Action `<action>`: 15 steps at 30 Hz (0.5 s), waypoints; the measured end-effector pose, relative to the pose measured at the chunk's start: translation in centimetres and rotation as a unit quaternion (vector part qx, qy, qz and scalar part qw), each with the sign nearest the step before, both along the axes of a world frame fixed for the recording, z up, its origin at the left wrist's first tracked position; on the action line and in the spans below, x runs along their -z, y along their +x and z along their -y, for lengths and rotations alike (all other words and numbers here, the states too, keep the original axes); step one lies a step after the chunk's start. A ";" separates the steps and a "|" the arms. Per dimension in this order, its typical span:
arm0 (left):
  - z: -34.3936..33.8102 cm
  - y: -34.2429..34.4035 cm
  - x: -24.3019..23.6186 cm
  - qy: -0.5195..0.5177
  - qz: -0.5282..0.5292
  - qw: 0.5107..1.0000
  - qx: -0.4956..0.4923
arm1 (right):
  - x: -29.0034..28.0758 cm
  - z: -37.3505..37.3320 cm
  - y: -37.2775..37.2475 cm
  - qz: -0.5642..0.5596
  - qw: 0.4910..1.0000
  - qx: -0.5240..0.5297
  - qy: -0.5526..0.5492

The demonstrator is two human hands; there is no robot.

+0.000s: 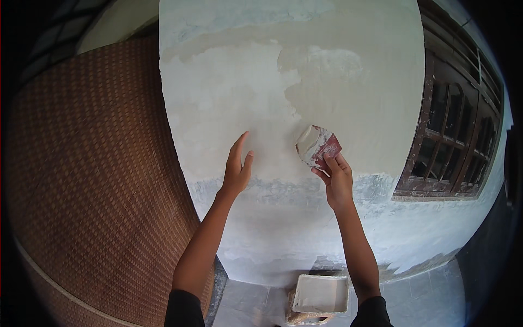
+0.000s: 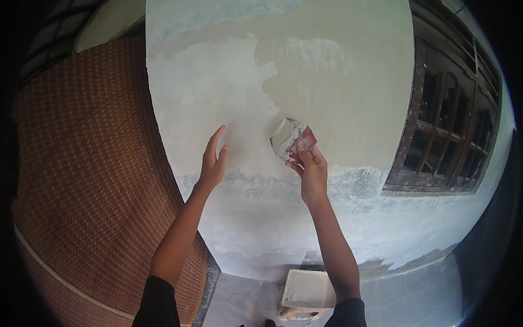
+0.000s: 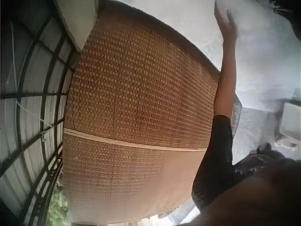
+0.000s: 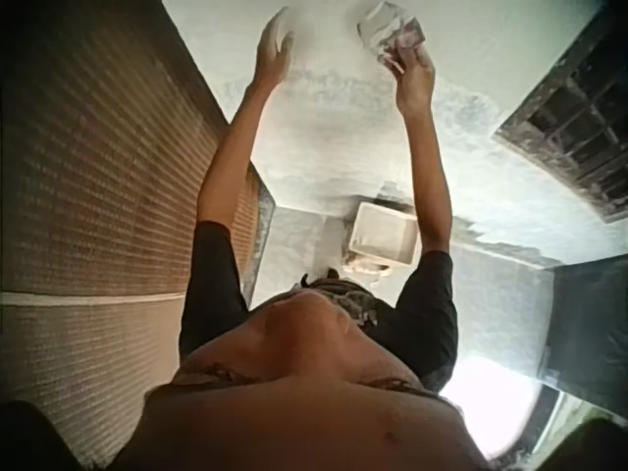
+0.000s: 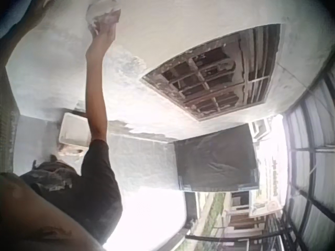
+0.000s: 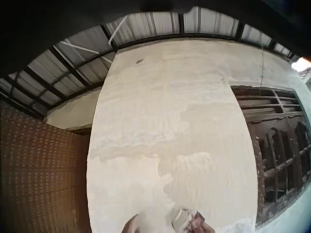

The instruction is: The person applies wall putty to a wall using a putty knife, smoothing over imperfections.

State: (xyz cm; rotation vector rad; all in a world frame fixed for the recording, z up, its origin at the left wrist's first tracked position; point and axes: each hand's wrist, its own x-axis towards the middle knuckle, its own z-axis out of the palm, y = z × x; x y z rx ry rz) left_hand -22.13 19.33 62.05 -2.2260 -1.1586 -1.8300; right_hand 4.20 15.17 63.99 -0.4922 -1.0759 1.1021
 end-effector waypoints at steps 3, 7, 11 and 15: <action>-1.1 -0.3 -2.5 0.035 0.002 0.999 -0.006 | -2.0 -1.2 -0.7 0.007 1.000 0.011 0.025; -2.8 -0.3 -4.8 0.044 -0.008 0.999 0.000 | -4.6 -2.8 -1.6 0.028 0.996 0.048 0.071; -5.7 -1.0 -6.9 0.114 -0.026 0.993 -0.010 | -7.1 -5.4 -3.0 0.065 0.980 0.123 0.146; -8.5 -1.8 -9.0 0.191 -0.050 0.980 -0.024 | -9.3 -7.6 -5.0 0.165 0.891 0.333 0.260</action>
